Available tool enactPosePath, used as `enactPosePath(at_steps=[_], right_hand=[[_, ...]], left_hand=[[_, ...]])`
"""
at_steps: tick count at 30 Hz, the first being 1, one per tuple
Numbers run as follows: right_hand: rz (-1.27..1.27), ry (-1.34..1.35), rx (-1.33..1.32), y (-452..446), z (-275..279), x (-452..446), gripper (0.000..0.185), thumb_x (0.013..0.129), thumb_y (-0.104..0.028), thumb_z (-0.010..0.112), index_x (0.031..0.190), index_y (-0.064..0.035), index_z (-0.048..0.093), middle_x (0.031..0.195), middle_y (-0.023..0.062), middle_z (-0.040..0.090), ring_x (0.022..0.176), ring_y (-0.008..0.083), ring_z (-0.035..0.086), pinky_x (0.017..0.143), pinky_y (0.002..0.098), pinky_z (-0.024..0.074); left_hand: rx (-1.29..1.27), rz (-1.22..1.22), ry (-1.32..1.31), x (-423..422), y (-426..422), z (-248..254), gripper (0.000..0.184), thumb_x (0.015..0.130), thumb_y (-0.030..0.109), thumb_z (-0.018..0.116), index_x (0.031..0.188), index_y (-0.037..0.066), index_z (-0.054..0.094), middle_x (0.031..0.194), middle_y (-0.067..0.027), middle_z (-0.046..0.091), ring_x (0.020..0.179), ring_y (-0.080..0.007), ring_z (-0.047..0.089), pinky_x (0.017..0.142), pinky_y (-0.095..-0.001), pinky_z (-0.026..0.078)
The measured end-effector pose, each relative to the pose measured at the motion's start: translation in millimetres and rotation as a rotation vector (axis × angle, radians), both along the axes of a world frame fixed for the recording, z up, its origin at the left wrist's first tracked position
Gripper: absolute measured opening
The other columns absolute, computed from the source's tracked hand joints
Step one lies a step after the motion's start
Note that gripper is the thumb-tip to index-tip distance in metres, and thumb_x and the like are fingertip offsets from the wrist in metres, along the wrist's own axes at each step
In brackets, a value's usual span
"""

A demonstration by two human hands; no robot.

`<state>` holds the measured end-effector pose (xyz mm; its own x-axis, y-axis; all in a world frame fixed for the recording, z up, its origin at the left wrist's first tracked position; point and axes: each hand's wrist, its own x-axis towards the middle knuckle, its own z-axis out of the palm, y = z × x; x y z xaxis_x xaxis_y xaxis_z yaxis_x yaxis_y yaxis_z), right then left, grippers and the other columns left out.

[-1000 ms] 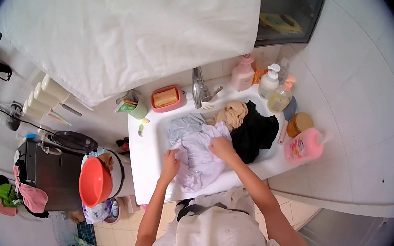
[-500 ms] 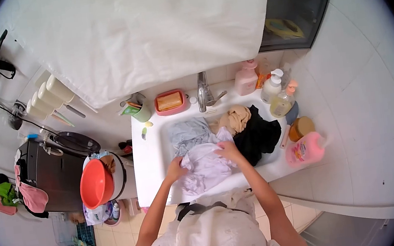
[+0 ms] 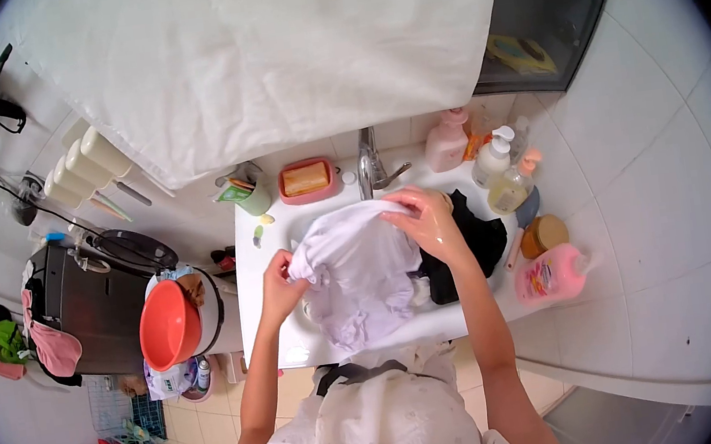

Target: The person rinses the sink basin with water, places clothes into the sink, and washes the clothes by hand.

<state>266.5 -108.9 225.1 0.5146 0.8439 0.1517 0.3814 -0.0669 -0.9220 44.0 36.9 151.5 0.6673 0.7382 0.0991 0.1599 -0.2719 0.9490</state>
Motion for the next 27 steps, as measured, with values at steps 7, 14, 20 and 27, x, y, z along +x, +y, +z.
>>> enactPosePath(at_steps=[7,14,20,27], right_hand=[[0.116,-0.108,-0.046,-1,-12,-4,0.02,0.072,-0.01,0.062,0.088,0.0014,0.058,0.08,0.0097,0.058,0.067,0.0133,0.052,0.063,0.025,0.0413],[0.406,-0.072,-0.535,-30,-79,-1,0.028,0.069,-0.016,0.063,0.091,0.0012,0.058,0.084,0.0149,0.059,0.072,0.0211,0.055,0.067,0.0278,0.0426],[0.573,-0.255,-0.554,-54,-117,2,0.026,0.066,-0.011,0.06,0.089,0.0011,0.059,0.081,0.0125,0.055,0.077,0.0244,0.053,0.07,0.0311,0.042],[0.504,-0.293,-0.315,-44,-70,-20,0.023,0.066,-0.005,0.058,0.089,-0.0004,0.059,0.083,0.0135,0.052,0.085,0.0284,0.049,0.075,0.034,0.0403]], left_hand=[[0.104,-0.017,0.051,-3,1,-7,0.024,0.056,-0.003,0.06,0.075,0.002,0.046,0.068,-0.0014,0.041,0.06,-0.0097,0.039,0.055,-0.0218,0.035],[0.051,-0.182,0.333,-37,-11,-52,0.031,0.058,-0.001,0.057,0.088,0.003,0.052,0.058,-0.0055,0.044,0.052,-0.0167,0.043,0.051,-0.0271,0.037],[0.102,-0.378,0.505,-45,-15,-55,0.039,0.059,0.0,0.056,0.097,0.007,0.055,0.06,-0.0077,0.048,0.056,-0.0194,0.048,0.054,-0.03,0.039],[0.344,-0.537,0.521,-29,-19,-50,0.048,0.062,0.014,0.065,0.107,0.005,0.053,0.095,-0.0173,0.053,0.089,-0.0287,0.051,0.082,-0.0331,0.039]])
